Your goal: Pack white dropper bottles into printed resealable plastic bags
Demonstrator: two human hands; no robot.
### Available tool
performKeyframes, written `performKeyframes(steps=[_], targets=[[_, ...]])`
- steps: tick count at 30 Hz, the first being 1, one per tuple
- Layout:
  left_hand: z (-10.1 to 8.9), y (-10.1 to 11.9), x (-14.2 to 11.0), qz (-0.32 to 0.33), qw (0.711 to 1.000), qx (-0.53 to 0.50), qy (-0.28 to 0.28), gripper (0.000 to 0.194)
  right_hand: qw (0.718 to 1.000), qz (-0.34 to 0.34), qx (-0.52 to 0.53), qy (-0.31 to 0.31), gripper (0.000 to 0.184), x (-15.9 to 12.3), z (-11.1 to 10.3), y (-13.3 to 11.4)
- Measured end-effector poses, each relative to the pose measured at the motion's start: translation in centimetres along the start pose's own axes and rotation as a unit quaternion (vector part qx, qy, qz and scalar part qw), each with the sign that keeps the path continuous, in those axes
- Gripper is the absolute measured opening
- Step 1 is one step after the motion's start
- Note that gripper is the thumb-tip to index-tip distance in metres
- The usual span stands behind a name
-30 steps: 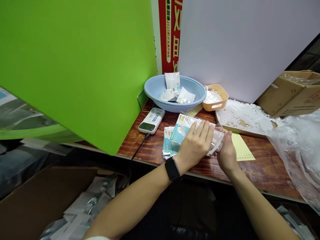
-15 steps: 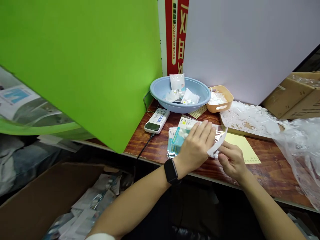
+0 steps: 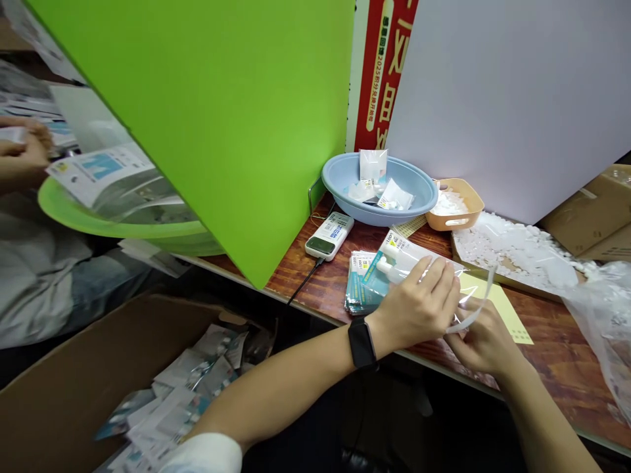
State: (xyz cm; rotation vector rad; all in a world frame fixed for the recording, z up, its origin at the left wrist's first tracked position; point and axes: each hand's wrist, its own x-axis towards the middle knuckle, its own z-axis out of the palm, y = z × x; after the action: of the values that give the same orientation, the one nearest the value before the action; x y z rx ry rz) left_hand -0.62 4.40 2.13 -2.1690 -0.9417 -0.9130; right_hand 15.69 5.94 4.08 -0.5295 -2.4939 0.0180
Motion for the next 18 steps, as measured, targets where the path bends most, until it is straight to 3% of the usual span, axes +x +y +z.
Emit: performKeyframes(steps=[13, 15, 18], targets=[[0.0, -0.9, -0.1, -0.027, 1.000, 0.001, 0.014, 0.033, 0.998, -0.004, -0.050, 0.036, 0.020, 0.9, 1.3, -0.2], [-0.7, -1.4, -0.2, -0.045, 0.997, -0.060, 0.033, 0.035, 0.997, 0.005, -0.028, 0.072, 0.020, 1.0, 1.2, -0.5], [-2.5, -2.0, -0.2, -0.159, 0.960, -0.214, 0.090, 0.040, 0.983, 0.019, -0.005, 0.183, 0.048, 1.1, 0.6, -1.1]])
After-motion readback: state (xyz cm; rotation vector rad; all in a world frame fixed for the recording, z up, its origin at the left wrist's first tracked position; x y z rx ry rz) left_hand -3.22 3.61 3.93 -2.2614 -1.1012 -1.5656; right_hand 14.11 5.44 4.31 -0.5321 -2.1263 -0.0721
